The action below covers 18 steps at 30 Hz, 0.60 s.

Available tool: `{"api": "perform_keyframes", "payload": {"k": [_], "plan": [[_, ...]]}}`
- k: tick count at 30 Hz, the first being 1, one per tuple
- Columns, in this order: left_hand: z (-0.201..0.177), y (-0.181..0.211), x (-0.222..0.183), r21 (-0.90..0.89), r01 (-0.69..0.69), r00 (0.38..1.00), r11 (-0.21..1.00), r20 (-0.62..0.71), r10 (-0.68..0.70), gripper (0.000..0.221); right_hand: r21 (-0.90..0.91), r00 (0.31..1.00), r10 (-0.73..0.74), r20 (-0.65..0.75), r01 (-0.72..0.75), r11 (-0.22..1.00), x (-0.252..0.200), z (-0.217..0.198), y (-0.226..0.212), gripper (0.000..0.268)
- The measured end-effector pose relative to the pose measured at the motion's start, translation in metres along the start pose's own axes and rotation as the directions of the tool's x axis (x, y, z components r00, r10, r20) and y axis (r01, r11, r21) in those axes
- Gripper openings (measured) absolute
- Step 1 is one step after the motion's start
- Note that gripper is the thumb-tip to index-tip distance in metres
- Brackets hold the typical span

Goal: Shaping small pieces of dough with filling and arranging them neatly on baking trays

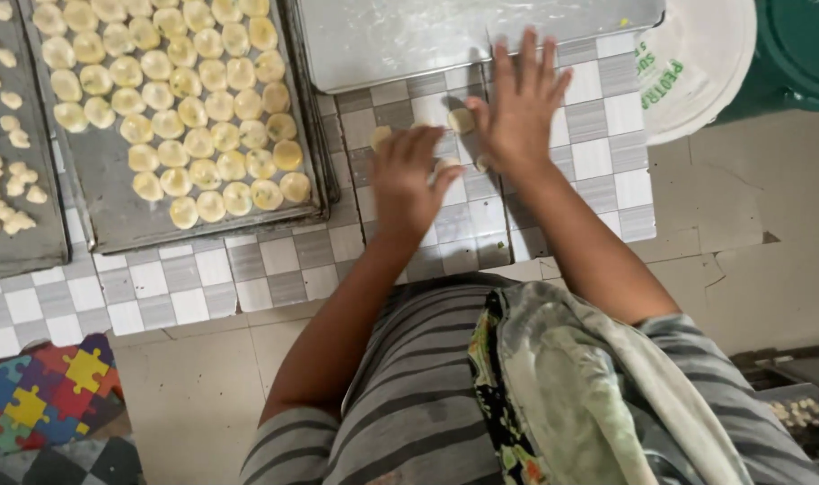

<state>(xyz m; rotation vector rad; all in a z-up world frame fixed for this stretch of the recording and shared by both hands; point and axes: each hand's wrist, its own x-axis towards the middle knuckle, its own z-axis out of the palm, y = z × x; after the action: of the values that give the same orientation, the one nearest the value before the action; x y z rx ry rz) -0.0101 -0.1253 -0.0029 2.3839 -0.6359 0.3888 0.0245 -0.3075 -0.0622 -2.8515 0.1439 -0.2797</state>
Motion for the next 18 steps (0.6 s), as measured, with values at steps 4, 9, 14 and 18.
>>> {"api": "perform_keyframes", "payload": {"k": [4, 9, 14, 18], "plan": [[-0.047, -0.029, -0.022, 0.068, 0.182, 0.983, 0.981, 0.01, -0.183, 0.039, -0.107, 0.977, -0.199, 0.083, 0.207, 0.973, -0.008, 0.001, -0.032, 0.079], [-0.145, -0.093, -0.064, 0.044, 0.299, 0.931, 0.953, -0.235, -0.281, 0.03, -0.034, 0.961, -0.257, -0.1, 0.255, 0.966, 0.005, 0.038, -0.005, 0.046], [-0.237, -0.213, -0.143, 0.102, 0.472, 0.78, 0.876, -0.51, -0.361, 0.039, 0.09, 0.978, 0.09, -0.188, -0.074, 0.993, 0.027, 0.028, -0.015, 0.058], [-0.306, -0.28, -0.169, 0.031, 0.753, 0.58, 0.657, -0.501, -0.642, 0.043, 0.191, 0.923, -0.186, -0.337, 0.261, 0.946, 0.008, 0.003, -0.092, 0.051]]}}
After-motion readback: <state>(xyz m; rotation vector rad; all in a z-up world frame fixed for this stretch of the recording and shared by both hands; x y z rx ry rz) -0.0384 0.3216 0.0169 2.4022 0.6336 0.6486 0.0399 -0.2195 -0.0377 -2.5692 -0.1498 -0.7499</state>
